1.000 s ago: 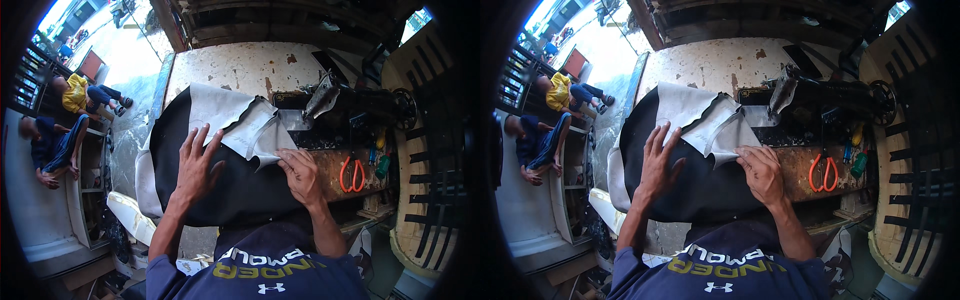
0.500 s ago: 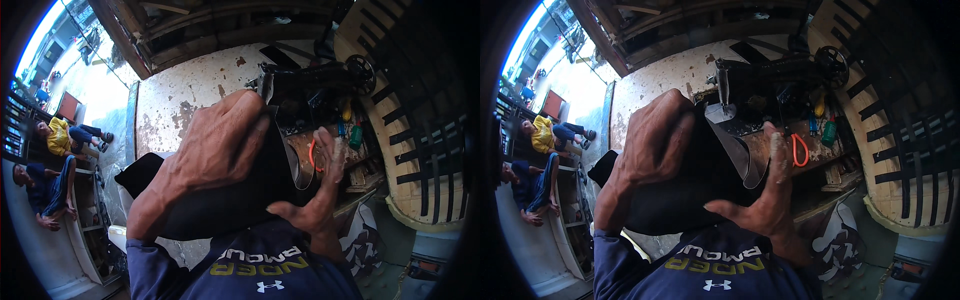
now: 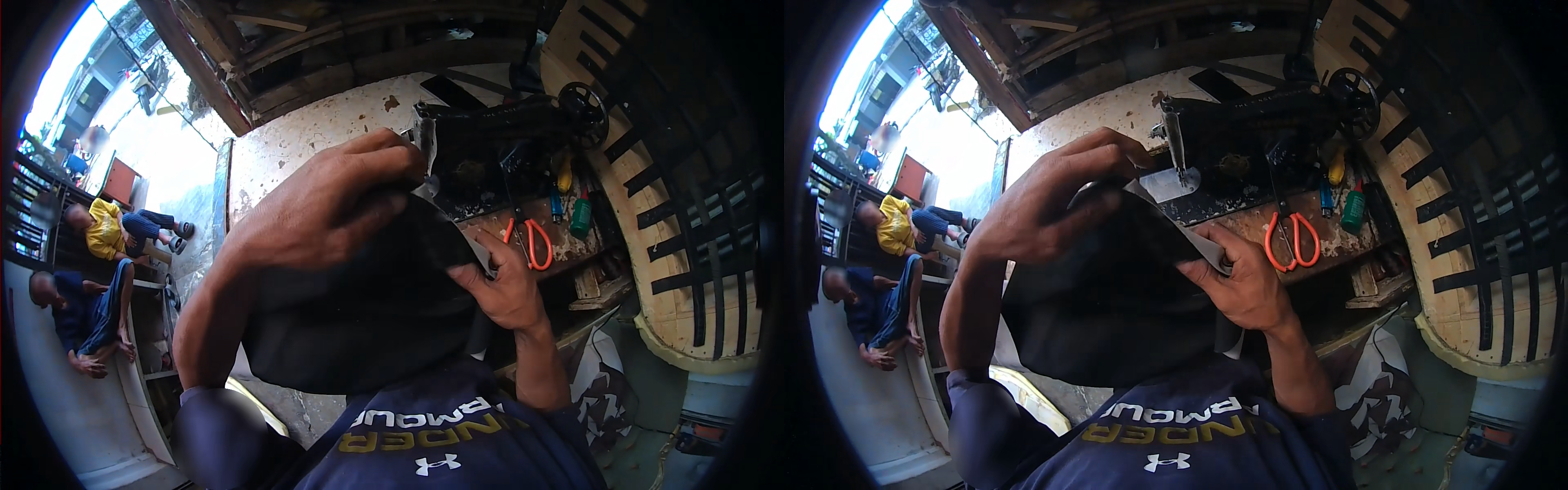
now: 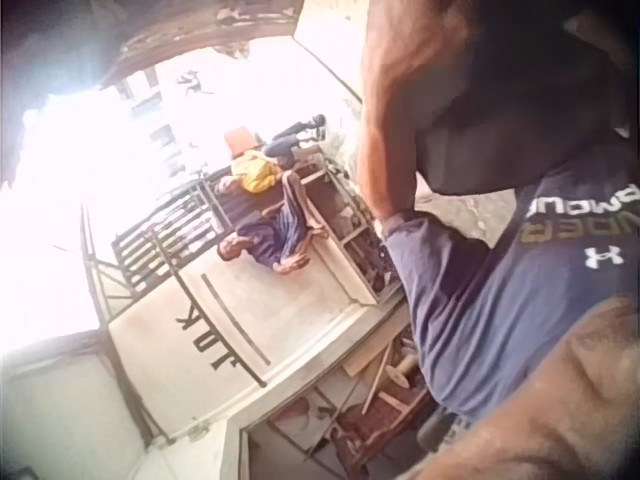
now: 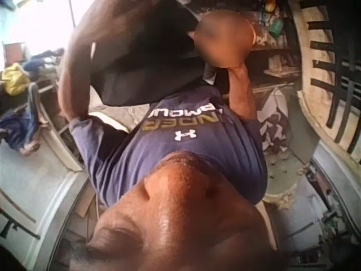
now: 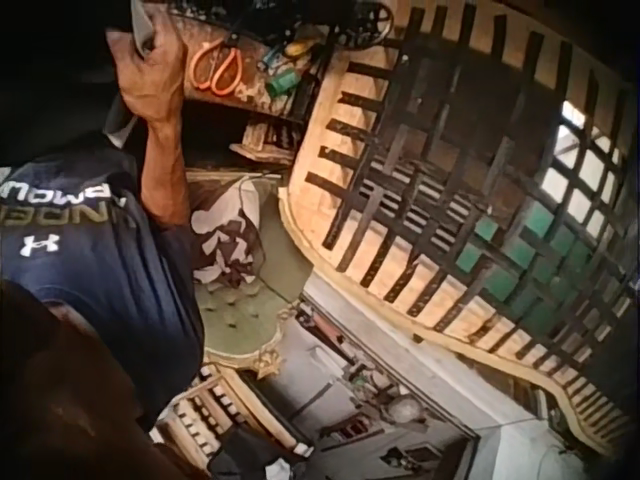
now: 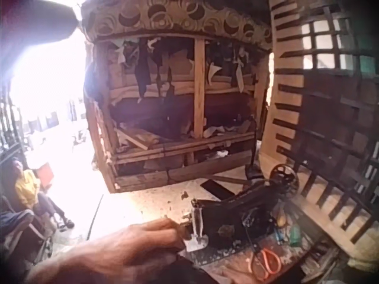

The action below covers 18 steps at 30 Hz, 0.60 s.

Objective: The person cuts a leather piece with scissors, applies oil from a small bottle, and stitches the pieces together using a sewing machine.

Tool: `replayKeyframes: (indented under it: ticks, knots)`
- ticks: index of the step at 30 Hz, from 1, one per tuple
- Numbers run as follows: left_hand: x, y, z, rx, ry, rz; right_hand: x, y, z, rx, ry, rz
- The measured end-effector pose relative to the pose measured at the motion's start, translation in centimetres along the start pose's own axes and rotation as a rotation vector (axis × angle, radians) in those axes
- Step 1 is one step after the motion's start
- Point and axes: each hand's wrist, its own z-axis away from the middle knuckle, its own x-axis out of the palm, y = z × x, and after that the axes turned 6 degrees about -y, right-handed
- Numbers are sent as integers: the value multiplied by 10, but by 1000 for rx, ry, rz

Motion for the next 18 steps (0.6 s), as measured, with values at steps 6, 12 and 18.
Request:
replayKeyframes:
  ticks: [6,12,18]
  knots:
    - [18,-7,-11,-263,53,628,1,14,-2,-52,26,-269]
    - [16,-8,-18,-260,-362,543,0,16,13,85,-68,-289]
    - [39,-42,-23,-222,-198,800,0,32,10,86,79,-376]
